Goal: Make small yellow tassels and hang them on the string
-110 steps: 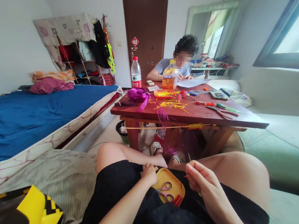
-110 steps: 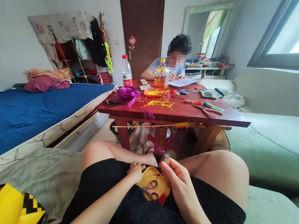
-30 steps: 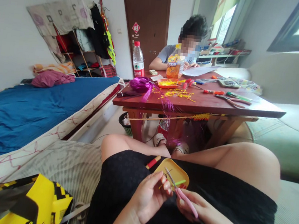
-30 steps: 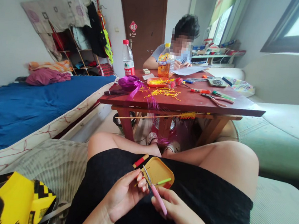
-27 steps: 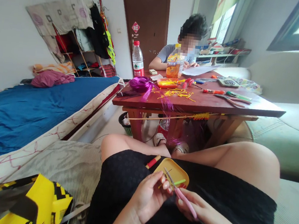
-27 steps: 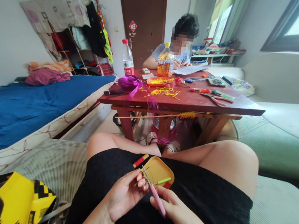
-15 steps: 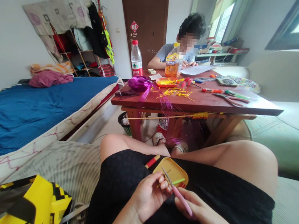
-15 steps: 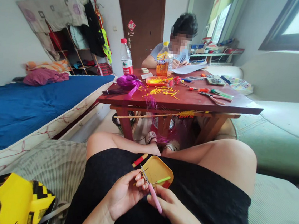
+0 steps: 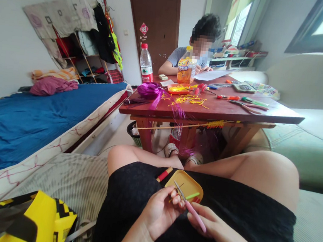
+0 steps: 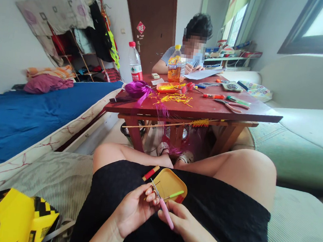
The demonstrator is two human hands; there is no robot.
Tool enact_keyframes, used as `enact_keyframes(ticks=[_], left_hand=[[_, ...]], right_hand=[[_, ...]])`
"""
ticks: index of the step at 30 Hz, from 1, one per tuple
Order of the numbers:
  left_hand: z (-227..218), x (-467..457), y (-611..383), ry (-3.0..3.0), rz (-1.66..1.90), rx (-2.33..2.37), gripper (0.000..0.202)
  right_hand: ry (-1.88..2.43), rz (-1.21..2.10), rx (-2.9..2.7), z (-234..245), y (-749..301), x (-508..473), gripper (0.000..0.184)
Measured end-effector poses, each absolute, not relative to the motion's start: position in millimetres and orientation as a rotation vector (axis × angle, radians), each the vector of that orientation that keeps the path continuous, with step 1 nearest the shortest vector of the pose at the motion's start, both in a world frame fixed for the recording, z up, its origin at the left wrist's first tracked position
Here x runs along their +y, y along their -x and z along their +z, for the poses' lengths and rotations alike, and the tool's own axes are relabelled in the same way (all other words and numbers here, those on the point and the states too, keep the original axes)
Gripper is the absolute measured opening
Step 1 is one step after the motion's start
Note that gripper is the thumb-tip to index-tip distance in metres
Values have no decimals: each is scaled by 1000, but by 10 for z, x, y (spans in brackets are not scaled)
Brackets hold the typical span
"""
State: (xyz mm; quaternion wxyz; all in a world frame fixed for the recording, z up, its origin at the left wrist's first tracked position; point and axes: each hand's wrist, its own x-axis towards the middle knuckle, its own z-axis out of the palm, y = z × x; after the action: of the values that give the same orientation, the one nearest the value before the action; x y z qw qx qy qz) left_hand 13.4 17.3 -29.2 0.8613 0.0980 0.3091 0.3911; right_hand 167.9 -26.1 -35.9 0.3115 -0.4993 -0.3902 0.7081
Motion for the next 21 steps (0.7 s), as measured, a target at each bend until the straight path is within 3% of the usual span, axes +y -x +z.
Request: enact_keyframes(ticks=[9,14,18,21], left_hand=[[-308,177,-129,-227,818,636,26],[-321,219,-157,-181,813,733,34],[-593,430,-251,-136,756,858,36],[-921,621,-336,-98,702,952,26]], right_hand=[[1325,1861,-996,-378,-1679,-269,42],[1299,1878,-964,-416,-1668,-234,39],[1436,1968,-888,-596,-1666,-44,41],[1575,2017,-850,-812,-1666,125,44]])
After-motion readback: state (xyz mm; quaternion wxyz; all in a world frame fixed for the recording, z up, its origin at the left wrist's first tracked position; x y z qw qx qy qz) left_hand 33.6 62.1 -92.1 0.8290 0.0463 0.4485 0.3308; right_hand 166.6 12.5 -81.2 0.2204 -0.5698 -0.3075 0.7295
